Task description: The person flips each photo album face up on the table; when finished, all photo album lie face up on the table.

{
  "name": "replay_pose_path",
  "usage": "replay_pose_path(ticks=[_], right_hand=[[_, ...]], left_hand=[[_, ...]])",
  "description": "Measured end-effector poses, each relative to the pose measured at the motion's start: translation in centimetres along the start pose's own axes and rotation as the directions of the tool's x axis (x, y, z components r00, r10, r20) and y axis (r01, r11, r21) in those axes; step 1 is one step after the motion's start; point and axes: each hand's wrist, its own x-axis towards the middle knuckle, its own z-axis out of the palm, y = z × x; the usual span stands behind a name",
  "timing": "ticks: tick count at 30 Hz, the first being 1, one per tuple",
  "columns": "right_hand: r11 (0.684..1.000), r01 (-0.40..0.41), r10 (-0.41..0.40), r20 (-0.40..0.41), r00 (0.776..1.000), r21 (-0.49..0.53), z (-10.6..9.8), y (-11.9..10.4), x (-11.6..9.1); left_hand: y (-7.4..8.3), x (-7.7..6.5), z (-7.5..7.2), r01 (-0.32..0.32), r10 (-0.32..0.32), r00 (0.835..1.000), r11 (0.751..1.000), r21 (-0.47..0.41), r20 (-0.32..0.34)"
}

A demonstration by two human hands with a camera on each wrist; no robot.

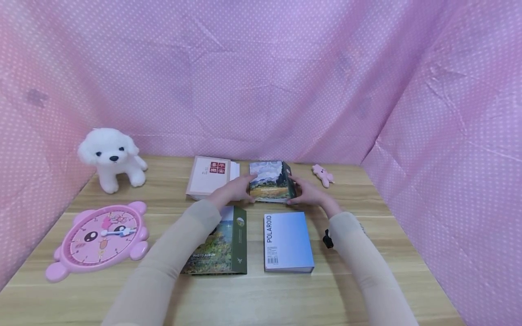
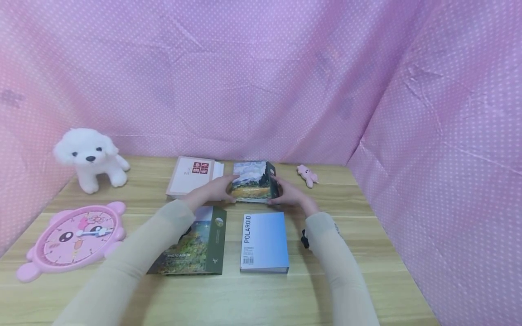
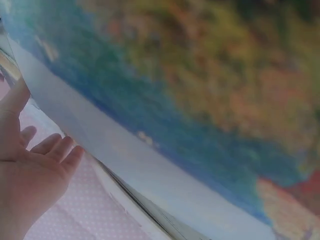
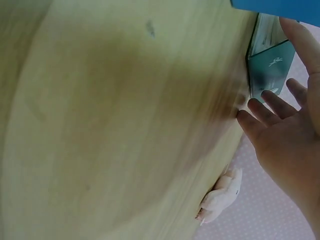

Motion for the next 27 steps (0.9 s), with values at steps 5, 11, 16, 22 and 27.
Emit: replay_pose_path(ticks=[5,11,16,22,27], right_hand=[[0.997,-0.024,0.026,0.020,0.999,-0.069,0.06,0.22,0.03],[0.995,-0.046,0.048,0.027,0.998,-0.091,0.12,0.29,0.13],[0.997,-0.047,0.049,0.028,0.998,-0.068,0.15,0.18,0.06],[0.998,-0.057,0.057,0.023,0.998,-0.011,0.11,-0.08,-0.13],[0.996,-0.071,0.070,0.019,0.997,0.048,0.20,-0.33,-0.14]], left_hand=[[-0.31,0.46,0.32,0.004,-0.004,1.000,1.000,0.015,0.000],[-0.26,0.37,0.27,0.014,-0.014,1.000,1.000,0.001,0.007],[-0.24,0.33,0.23,0.012,-0.012,1.000,1.000,0.002,0.011],[-0.19,0.35,0.18,0.021,-0.021,1.000,1.000,-0.005,0.016],[-0.39,0.37,0.18,0.028,-0.028,0.999,1.000,-0.003,0.023]])
